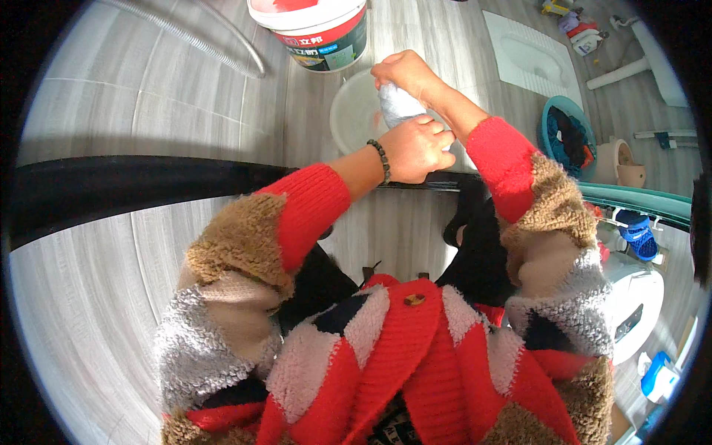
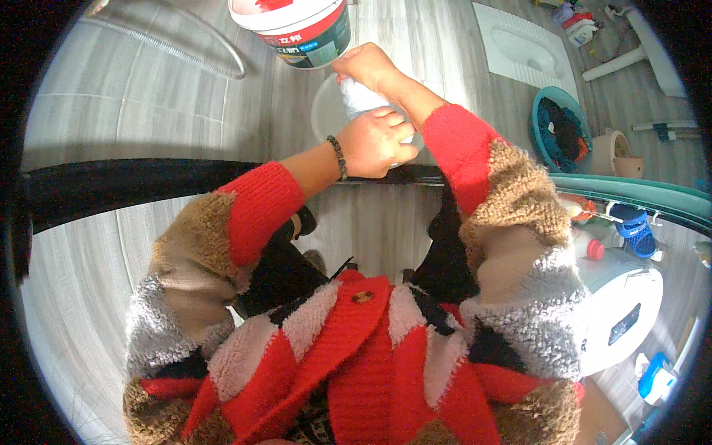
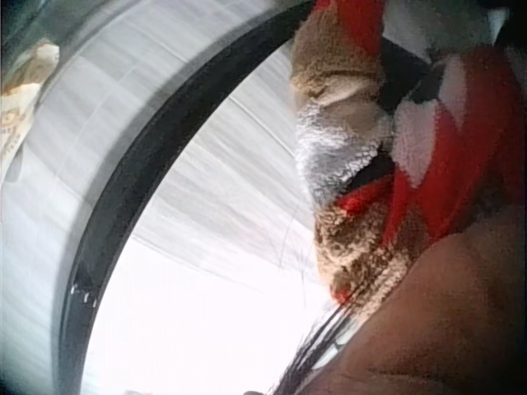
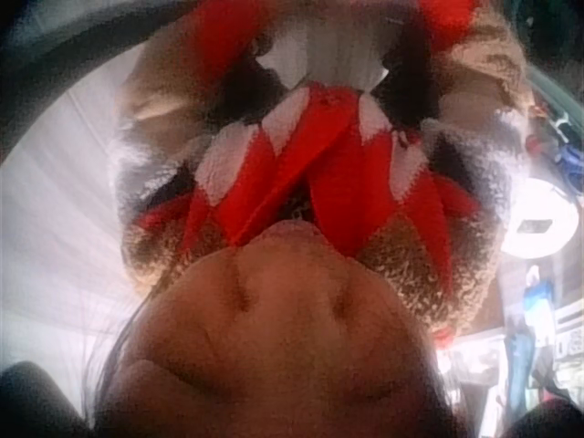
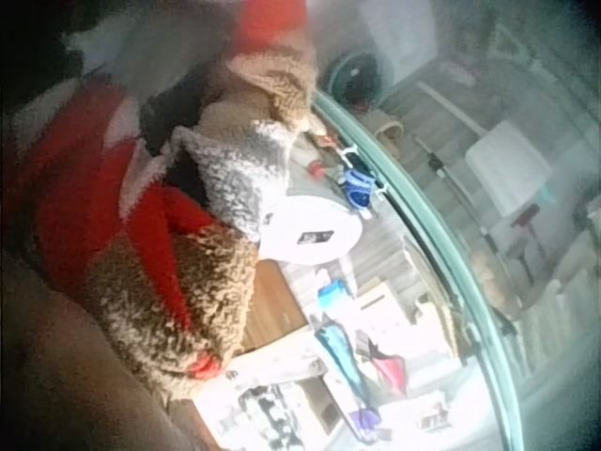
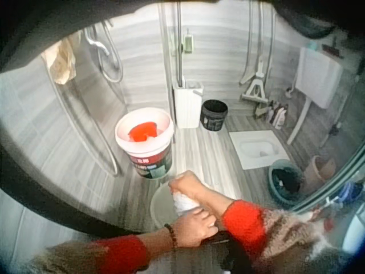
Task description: The person sits on a low stool in a bathroom and hand-washes two pieces of clothing in a white basin. They scrub, rinse, and wring out a patterned cloth and a grey garment, then hang the patterned cloth on a shower door handle.
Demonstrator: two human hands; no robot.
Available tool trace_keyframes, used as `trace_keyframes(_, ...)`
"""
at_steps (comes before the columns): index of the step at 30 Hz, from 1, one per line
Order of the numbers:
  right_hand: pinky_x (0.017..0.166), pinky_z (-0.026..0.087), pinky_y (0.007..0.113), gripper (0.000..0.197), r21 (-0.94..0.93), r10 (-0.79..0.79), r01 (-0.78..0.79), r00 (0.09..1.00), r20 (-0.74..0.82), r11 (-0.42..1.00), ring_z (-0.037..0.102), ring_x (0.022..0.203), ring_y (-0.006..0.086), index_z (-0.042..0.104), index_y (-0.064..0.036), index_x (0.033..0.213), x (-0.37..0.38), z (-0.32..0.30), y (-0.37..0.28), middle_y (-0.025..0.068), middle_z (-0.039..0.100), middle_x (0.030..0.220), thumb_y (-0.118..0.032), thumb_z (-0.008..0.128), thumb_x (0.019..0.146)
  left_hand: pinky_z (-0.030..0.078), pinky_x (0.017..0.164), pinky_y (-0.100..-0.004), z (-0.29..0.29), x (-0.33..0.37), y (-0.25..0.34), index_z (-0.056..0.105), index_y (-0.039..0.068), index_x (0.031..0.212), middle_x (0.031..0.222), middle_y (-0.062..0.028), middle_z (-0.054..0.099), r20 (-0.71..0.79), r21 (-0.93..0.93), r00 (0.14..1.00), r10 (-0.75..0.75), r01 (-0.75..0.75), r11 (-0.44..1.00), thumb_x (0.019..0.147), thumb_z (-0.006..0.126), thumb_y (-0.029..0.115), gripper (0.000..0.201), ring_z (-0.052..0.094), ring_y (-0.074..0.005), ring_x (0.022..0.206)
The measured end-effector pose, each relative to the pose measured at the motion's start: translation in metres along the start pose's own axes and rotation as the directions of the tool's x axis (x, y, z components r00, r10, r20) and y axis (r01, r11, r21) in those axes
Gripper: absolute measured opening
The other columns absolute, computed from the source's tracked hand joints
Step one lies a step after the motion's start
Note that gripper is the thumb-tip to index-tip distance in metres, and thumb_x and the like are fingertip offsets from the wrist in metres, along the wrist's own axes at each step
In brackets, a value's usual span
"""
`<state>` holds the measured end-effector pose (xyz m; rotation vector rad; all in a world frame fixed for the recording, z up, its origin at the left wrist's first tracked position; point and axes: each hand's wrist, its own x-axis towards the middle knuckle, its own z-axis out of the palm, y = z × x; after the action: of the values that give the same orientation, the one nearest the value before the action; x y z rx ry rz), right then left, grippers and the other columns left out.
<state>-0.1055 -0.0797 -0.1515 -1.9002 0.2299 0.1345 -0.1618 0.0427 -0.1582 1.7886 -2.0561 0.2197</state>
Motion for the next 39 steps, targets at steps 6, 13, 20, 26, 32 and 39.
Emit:
trace_keyframes(6,0.066,0.049,0.034,0.023,-0.254,-0.018,-0.002,0.997,-0.076,0.967,0.061,0.063,0.0214,0.069,-0.0106,0.064,0.000,0.013,0.018,0.0071,0.065,0.063,-0.031,0.062,0.071,0.048,0.073,-0.0393,0.049,0.004,-0.014,0.063,0.012,0.065,0.076,-0.0097,0.062,0.167,-0.014,0.986,0.001,0.002,1.000,0.055,0.064,0.012,0.009,0.062,-0.0267,0.082)
trace_keyframes(13,0.070,0.050,0.038,0.021,-0.396,-0.081,-0.021,0.967,-0.240,0.918,0.062,0.069,0.0290,0.067,-0.0102,0.066,0.008,0.028,0.025,0.0117,0.066,0.072,-0.030,0.060,0.070,0.047,0.082,-0.0403,0.068,0.000,-0.033,0.063,0.007,0.095,0.102,-0.0157,0.062,0.198,-0.134,0.980,-0.009,0.037,0.990,0.063,0.058,0.002,0.033,0.057,-0.0334,0.099)
trace_keyframes(20,0.076,0.051,0.041,0.023,-0.480,-0.127,-0.025,0.951,-0.282,0.877,0.064,0.079,0.0338,0.069,-0.0119,0.075,0.005,0.043,0.028,0.0142,0.067,0.083,-0.033,0.059,0.073,0.043,0.092,-0.0371,0.078,-0.015,-0.037,0.060,0.012,0.111,0.116,-0.0114,0.059,0.313,-0.118,0.947,-0.068,0.110,0.987,0.069,0.056,0.006,0.042,0.052,-0.0302,0.112)
trace_keyframes(26,0.067,0.049,0.038,0.028,-0.392,-0.268,0.110,0.888,-0.374,0.913,0.063,0.065,0.0275,0.068,-0.0062,0.069,0.023,0.022,0.027,0.0116,0.066,0.068,-0.032,0.062,0.077,0.043,0.090,-0.0404,0.036,0.000,-0.040,0.062,0.014,0.105,0.110,-0.0108,0.059,0.335,0.048,0.942,0.002,-0.019,0.999,0.065,0.060,0.008,0.040,0.053,-0.0296,0.108)
trace_keyframes(32,0.073,0.051,0.040,0.029,0.804,0.031,0.112,0.987,-0.160,0.585,0.063,0.079,0.0261,0.061,-0.0022,0.088,0.028,-0.085,-0.001,0.0122,0.064,0.082,-0.029,0.050,0.088,0.044,0.082,-0.0402,-0.064,0.025,-0.053,0.058,0.011,0.096,0.096,-0.0085,0.055,-0.407,0.314,0.913,0.037,0.102,0.944,0.065,0.068,0.012,0.032,0.054,-0.0307,0.094)
trace_keyframes(39,0.073,0.052,0.040,0.031,0.885,0.197,0.011,0.973,-0.116,0.465,0.063,0.080,0.0249,0.061,-0.0062,0.100,-0.026,-0.031,-0.025,0.0088,0.065,0.087,-0.034,0.051,0.088,0.044,0.085,-0.0377,-0.107,0.028,-0.056,0.053,0.003,0.108,0.101,-0.0165,0.055,-0.669,-0.276,0.593,-0.448,0.362,0.891,0.069,0.070,0.009,0.043,0.054,-0.0340,0.096)
